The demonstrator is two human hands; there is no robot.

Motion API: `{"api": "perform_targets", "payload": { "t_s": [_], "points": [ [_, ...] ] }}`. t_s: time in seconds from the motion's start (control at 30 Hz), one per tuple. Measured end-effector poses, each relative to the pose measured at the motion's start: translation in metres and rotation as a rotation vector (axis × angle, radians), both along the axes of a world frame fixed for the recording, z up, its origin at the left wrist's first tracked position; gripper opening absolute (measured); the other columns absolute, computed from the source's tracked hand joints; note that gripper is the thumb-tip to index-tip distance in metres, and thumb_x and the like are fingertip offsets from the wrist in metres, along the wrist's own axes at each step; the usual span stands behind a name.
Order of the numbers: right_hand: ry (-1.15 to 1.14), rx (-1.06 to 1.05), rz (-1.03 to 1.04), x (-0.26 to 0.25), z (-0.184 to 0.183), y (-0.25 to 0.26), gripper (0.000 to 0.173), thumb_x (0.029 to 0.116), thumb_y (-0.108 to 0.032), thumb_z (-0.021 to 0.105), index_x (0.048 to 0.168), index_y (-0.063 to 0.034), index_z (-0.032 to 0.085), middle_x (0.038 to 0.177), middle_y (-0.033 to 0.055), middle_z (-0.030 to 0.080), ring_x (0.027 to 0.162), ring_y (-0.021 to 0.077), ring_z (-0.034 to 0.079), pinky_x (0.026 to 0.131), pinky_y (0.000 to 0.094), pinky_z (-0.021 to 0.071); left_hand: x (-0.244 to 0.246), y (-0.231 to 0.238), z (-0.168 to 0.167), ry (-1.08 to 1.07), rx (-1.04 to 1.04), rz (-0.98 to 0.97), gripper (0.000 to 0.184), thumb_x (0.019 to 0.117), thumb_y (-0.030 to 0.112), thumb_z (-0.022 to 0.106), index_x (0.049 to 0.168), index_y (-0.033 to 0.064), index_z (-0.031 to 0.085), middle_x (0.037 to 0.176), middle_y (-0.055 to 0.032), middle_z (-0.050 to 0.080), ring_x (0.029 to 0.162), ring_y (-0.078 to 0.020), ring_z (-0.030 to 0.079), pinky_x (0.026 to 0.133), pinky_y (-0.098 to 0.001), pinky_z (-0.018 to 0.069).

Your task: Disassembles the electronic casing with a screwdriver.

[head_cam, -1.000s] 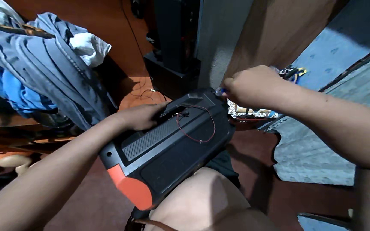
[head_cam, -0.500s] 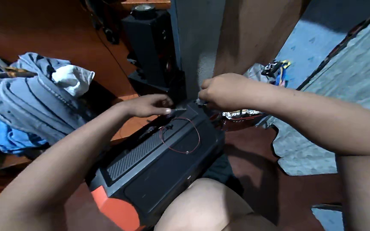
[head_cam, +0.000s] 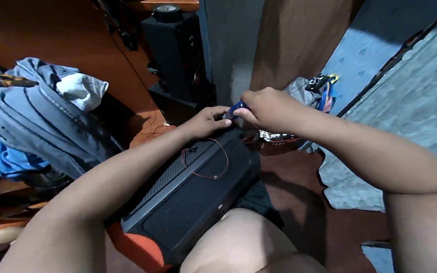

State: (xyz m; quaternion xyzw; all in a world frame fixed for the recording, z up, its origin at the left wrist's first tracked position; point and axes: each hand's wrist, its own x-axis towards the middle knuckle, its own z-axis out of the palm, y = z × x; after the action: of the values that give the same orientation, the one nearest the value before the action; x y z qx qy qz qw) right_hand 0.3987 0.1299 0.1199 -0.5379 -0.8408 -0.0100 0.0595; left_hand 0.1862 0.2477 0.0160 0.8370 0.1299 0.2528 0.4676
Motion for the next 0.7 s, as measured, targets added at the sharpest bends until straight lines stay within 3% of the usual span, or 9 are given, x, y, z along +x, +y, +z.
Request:
{"api": "perform_targets", "payload": {
  "t_s": [0.13, 0.23, 0.33, 0.4, 0.47, 0.53, 0.6, 0.67, 0.7],
  "points": [
    [-0.044, 0.105, 0.32, 0.008, 0.0, 0.003, 0.025, 0.1063, -0.023, 0.054, 0.117, -0.0034, 0.065, 0.1, 0.0153, 0.066, 0.093, 0.0318, 0.069, 0.08, 0.0489, 0.0574, -0.006, 0.001, 0.007, 0.012, -0.125, -0.11, 0.038, 0.0997, 0.002, 0.051, 0.137, 0.0012, 0.06, 0.122, -0.0033, 0.072, 0.112, -0.0084, 0.067, 0.101, -0.0283, 0.0535],
    [-0.129, 0.154, 0.426, 0.012, 0.004, 0.0, 0.028, 0.1018, -0.012, 0.06, 0.129, -0.0098, 0.068, 0.107, 0.0174, 0.063, 0.098, 0.0355, 0.066, 0.079, 0.0503, 0.0576, -0.008, 0.0, 0.01, 0.053, -0.102, -0.077, 0.034, 0.1002, 0.004, 0.053, 0.132, 0.0038, 0.064, 0.119, -0.0007, 0.072, 0.108, -0.0053, 0.067, 0.098, -0.0264, 0.0547],
    [-0.129, 0.073, 0.204, 0.006, 0.014, -0.008, 0.039, 0.1025, -0.04, 0.06, 0.127, -0.0092, 0.063, 0.104, 0.013, 0.067, 0.093, 0.033, 0.07, 0.075, 0.0537, 0.0578, -0.001, -0.008, 0.01, 0.055, -0.039, 0.04, 0.021, 0.0962, 0.0, 0.065, 0.118, 0.0015, 0.067, 0.103, -0.0041, 0.073, 0.093, -0.0071, 0.069, 0.087, -0.0272, 0.0581],
    [-0.119, -0.015, 0.033, -0.001, 0.015, -0.009, 0.052, 0.1023, -0.055, 0.054, 0.12, -0.007, 0.06, 0.088, 0.0119, 0.066, 0.08, 0.0339, 0.069, 0.066, 0.0569, 0.0554, 0.006, -0.013, 0.01, 0.053, -0.009, 0.096, 0.022, 0.0911, 0.0, 0.073, 0.111, 0.0005, 0.066, 0.096, -0.0053, 0.072, 0.087, -0.0087, 0.07, 0.083, -0.0277, 0.0592],
    [-0.121, 0.037, 0.14, 0.001, 0.005, -0.006, 0.04, 0.1069, -0.044, 0.05, 0.102, -0.0063, 0.062, 0.08, 0.0106, 0.062, 0.074, 0.0309, 0.067, 0.062, 0.0518, 0.0541, 0.01, -0.014, 0.012, 0.063, -0.001, 0.082, 0.024, 0.0894, 0.002, 0.075, 0.111, 0.0009, 0.064, 0.099, -0.0055, 0.072, 0.089, -0.0088, 0.069, 0.085, -0.0282, 0.0585],
    [-0.175, 0.179, 0.391, 0.009, -0.001, -0.001, 0.023, 0.1062, -0.022, 0.054, 0.109, -0.0044, 0.068, 0.09, 0.0157, 0.065, 0.083, 0.0346, 0.069, 0.07, 0.0511, 0.0572, 0.005, -0.008, 0.012, 0.067, -0.028, -0.01, 0.033, 0.0937, 0.006, 0.066, 0.126, 0.0009, 0.063, 0.115, -0.0061, 0.07, 0.103, -0.0086, 0.067, 0.095, -0.0293, 0.0559],
    [-0.23, 0.237, 0.567, 0.013, 0.001, 0.004, 0.021, 0.1012, -0.004, 0.056, 0.115, -0.0075, 0.071, 0.102, 0.0179, 0.063, 0.094, 0.0366, 0.064, 0.08, 0.0504, 0.054, -0.001, -0.002, 0.014, 0.091, -0.068, -0.068, 0.039, 0.0979, 0.008, 0.055, 0.136, 0.0029, 0.061, 0.123, -0.0029, 0.068, 0.108, -0.0049, 0.064, 0.097, -0.0262, 0.0529],
    [-0.228, 0.213, 0.558, 0.012, 0.002, 0.003, 0.023, 0.0973, -0.002, 0.06, 0.117, -0.008, 0.07, 0.106, 0.0182, 0.062, 0.096, 0.0365, 0.063, 0.079, 0.0502, 0.0545, -0.002, -0.002, 0.017, 0.105, -0.114, -0.055, 0.027, 0.0999, 0.003, 0.057, 0.125, 0.0017, 0.067, 0.111, -0.0014, 0.072, 0.099, -0.0035, 0.067, 0.092, -0.0244, 0.0554],
    [-0.203, 0.168, 0.475, 0.009, 0.003, 0.001, 0.027, 0.0977, -0.01, 0.063, 0.124, -0.0073, 0.067, 0.108, 0.0175, 0.062, 0.096, 0.0358, 0.065, 0.078, 0.0511, 0.0562, -0.002, -0.002, 0.017, 0.098, -0.113, -0.043, 0.023, 0.0979, 0.001, 0.061, 0.121, 0.0008, 0.067, 0.106, -0.0026, 0.072, 0.095, -0.005, 0.068, 0.089, -0.0253, 0.0569]
  ]
}}
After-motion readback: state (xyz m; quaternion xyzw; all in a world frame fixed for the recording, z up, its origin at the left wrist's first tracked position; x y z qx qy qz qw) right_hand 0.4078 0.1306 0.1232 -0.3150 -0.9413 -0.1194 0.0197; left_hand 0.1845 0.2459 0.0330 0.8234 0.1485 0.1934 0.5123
